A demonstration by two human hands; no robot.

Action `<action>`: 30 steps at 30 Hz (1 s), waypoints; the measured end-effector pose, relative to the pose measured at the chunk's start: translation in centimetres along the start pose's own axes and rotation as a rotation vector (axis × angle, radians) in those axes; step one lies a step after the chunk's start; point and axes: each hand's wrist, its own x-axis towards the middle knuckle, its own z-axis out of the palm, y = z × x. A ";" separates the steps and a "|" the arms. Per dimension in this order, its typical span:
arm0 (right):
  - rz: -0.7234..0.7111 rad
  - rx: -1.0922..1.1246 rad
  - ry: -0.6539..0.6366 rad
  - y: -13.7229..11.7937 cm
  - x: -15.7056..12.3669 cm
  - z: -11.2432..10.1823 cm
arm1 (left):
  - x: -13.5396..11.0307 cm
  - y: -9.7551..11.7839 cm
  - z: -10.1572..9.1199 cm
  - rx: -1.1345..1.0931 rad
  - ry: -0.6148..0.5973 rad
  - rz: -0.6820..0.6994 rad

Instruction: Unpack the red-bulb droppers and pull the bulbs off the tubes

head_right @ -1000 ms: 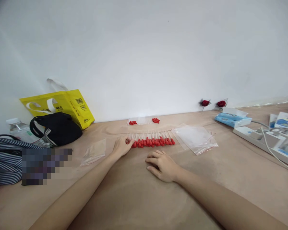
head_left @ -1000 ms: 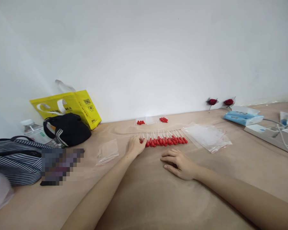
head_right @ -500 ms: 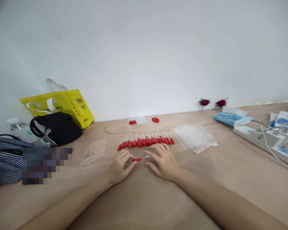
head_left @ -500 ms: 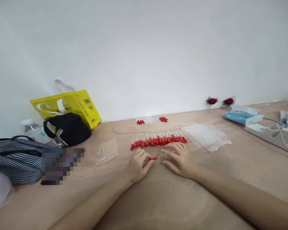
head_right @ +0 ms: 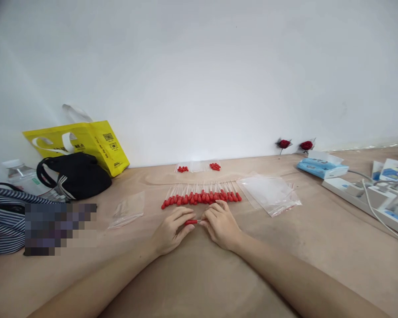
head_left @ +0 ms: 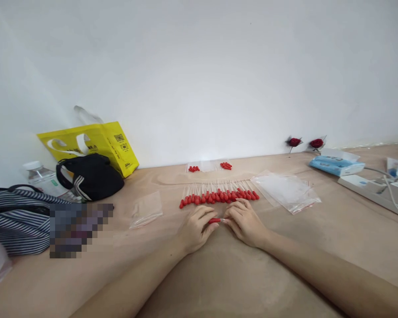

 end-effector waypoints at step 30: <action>-0.154 0.029 -0.016 0.1 -0.4 -0.1 | -0.2 0.2 0.1 -0.224 -0.177 -0.205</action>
